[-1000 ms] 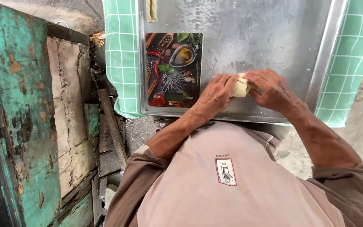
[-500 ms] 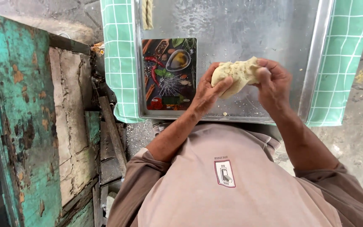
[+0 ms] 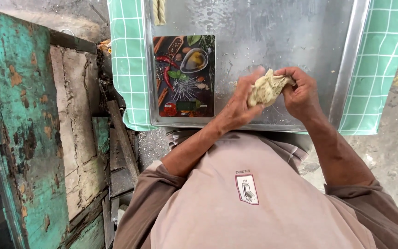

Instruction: The person weighs small pieces of dough on a digital scale, rolls them into long thin strips on a metal tray, and then twists them into decorative shapes.

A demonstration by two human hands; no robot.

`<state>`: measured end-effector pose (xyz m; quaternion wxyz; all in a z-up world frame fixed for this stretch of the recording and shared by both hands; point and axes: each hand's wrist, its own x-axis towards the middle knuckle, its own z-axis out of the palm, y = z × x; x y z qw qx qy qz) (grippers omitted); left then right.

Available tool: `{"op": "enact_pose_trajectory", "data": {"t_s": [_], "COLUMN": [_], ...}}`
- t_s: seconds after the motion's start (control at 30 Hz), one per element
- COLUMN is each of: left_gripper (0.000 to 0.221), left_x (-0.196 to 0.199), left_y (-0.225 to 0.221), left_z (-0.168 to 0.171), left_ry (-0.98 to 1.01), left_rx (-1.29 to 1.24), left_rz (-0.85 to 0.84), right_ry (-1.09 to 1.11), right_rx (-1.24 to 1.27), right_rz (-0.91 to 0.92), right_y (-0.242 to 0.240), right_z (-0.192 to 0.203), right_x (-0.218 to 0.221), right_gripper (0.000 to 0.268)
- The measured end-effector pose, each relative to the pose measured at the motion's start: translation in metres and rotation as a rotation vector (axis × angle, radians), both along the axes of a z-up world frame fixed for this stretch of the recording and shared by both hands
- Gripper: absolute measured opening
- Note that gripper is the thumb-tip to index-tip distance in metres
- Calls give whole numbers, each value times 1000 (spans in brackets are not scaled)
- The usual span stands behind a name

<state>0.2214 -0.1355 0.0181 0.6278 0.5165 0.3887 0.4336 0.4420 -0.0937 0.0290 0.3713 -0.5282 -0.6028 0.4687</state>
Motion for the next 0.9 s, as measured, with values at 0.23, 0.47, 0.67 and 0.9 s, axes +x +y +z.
{"op": "enact_pose_trajectory", "data": {"t_s": [0.23,0.47,0.67,0.9], "left_gripper": [101,68,67,46], "left_x": [-5,10,17,32], "left_y": [22,31,41,44], "left_z": [34,4,-9,-40], "left_ry": [351,493,501,642], "left_rx": [104,175,233,354], "left_rz": [-49,61,0,46], "right_ry": [192,81,65,83], "right_rx": [-125,61,-50,-170], "right_rz": [65,75,9,91], "right_y": [13,5,13,17], "right_z": [15,38,9,40], "right_x": [-7,-27,-16,-15], "right_gripper": [32,31,24,24]}}
